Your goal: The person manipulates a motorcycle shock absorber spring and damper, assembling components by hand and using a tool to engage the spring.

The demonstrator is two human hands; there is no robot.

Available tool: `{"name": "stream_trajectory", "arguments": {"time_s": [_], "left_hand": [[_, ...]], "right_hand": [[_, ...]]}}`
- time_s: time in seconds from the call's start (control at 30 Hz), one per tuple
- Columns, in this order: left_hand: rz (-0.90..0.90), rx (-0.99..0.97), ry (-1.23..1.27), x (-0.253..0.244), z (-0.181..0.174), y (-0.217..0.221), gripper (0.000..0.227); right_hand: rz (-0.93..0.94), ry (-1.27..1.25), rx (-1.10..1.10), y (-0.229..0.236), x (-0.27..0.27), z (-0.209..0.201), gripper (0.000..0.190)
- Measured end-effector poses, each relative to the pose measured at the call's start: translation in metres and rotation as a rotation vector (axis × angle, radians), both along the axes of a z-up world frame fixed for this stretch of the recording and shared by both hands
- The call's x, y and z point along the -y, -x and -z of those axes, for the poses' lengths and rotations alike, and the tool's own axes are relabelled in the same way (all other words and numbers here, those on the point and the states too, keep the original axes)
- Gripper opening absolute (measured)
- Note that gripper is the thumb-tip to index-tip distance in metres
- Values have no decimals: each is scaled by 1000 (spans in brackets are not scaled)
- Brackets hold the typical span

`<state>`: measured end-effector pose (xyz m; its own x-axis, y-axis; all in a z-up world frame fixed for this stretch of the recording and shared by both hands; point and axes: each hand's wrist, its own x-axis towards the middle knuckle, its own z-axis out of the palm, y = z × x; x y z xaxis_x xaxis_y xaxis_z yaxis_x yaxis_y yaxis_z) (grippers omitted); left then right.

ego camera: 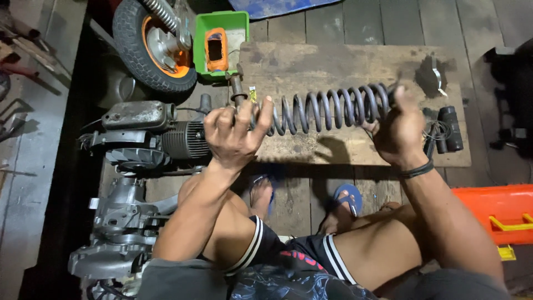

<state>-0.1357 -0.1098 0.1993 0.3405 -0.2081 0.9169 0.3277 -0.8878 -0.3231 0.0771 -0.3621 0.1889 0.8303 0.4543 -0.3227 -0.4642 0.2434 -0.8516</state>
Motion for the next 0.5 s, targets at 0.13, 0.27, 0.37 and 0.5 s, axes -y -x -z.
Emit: {"name": "stream_trajectory", "arguments": {"time_s": [0.13,0.27,0.37,0.5], "left_hand": [[6,-15,-36,17,7,-15,16],[-21,-83,-10,27,6,-24,19],[17,-89,14,32,3,-28,17],[95,-339,284,41,2,-21,34]], "right_hand": [[14,-274,-25,54,-30,-76,61],[163,-308,52,36,-28,-43,34],[260,-131,557,17,-20,-17,32],[316,-230,1194,-26,13,42,36]]}}
